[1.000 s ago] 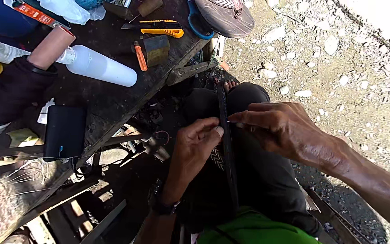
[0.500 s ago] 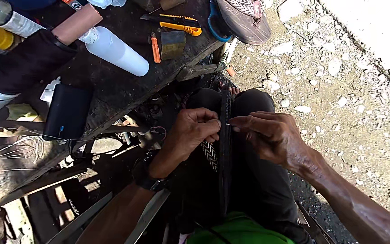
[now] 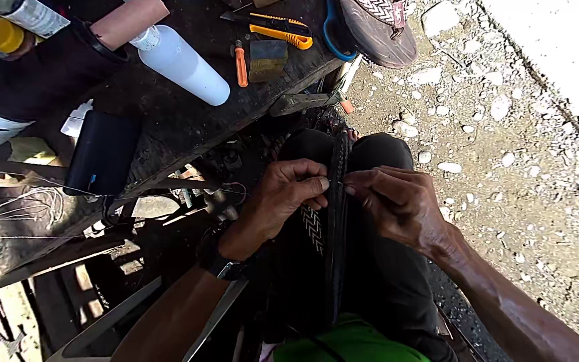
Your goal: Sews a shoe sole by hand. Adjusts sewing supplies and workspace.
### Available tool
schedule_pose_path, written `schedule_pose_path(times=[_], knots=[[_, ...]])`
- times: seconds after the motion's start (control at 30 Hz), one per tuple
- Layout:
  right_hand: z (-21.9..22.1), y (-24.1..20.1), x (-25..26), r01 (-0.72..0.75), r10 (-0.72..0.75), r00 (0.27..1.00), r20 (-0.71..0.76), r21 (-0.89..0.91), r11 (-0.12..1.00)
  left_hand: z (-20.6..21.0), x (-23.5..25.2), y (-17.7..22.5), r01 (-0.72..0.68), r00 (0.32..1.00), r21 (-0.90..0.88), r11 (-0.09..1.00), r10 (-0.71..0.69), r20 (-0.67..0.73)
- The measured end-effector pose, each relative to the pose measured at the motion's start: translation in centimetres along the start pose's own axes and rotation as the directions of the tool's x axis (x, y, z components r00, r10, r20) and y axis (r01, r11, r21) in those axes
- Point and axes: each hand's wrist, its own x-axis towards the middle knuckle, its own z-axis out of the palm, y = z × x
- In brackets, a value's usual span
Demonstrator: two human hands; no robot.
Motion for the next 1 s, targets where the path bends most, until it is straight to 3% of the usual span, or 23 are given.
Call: schedule_pose_path(times=[0.17, 0.23, 0.3, 0.37, 0.47, 0.53, 0.63, 0.7, 0.77, 0.9, 1.0], knots=[[-0.3, -0.1, 0.2, 0.006, -0.005, 1.000, 0.006, -0.033, 0.999, 0.5, -0.4, -0.7, -0.035, 0.999, -0.041, 0.999, 0.034, -0.019], [-1.3, -0.3, -0.2, 0.010, -0.002, 0.998, 0.071, -0.119, 0.993, 0.9, -0.9, -1.3, -0.163, 0.983, 0.051, 0.985, 0.166, -0.073], [-1.9, -0.6, -0.5, 0.018, 0.004, 0.995, 0.101, -0.219, 0.976, 1.0, -0.6, -2.4, -0.381, 0.894, 0.386, 0.840, 0.441, -0.076], [-1.9, -0.9, -0.9, 0.021, 0.004, 0.996, 0.094, -0.267, 0.964, 0.9, -0.1, -3.1, -0.451, 0.839, 0.599, 0.662, 0.543, 0.032], [-1.8, -0.6, -1.2, 0.031, -0.017, 0.998, 0.056, -0.246, 0.969, 0.3, -0.1, -2.8, -0.478, 0.805, 0.655, 0.585, 0.590, 0.062], [-1.7, -0.4, -1.1, 0.036, -0.029, 0.999, 0.036, -0.234, 0.971, 0.1, -1.3, -2.2, -0.566, 0.747, 0.629, 0.532, 0.654, 0.119], [-1.6, -0.3, -1.1, 0.036, -0.031, 0.999, 0.027, -0.221, 0.975, 0.7, -4.0, -1.8, -0.696, 0.687, 0.551, 0.461, 0.651, 0.323], [-1.6, -0.3, -1.1, 0.038, -0.033, 0.999, 0.030, -0.215, 0.976, 1.2, -5.4, -1.9, -0.738, 0.674, 0.427, 0.522, 0.552, 0.491], [-1.6, -0.2, -1.1, 0.037, -0.032, 0.999, 0.029, -0.209, 0.977, 1.3, -6.0, -2.6, -0.690, 0.678, 0.286, 0.665, 0.456, 0.576], [-1.6, -0.2, -1.1, 0.042, -0.038, 0.999, 0.026, -0.213, 0.976, 1.1, -6.7, -4.5, -0.461, 0.802, 0.205, 0.863, 0.306, 0.513], [-1.5, -0.3, -1.1, 0.043, -0.039, 0.999, 0.021, -0.224, 0.974, 1.1, -6.5, -3.3, -0.286, 0.894, 0.145, 0.947, 0.210, 0.395]])
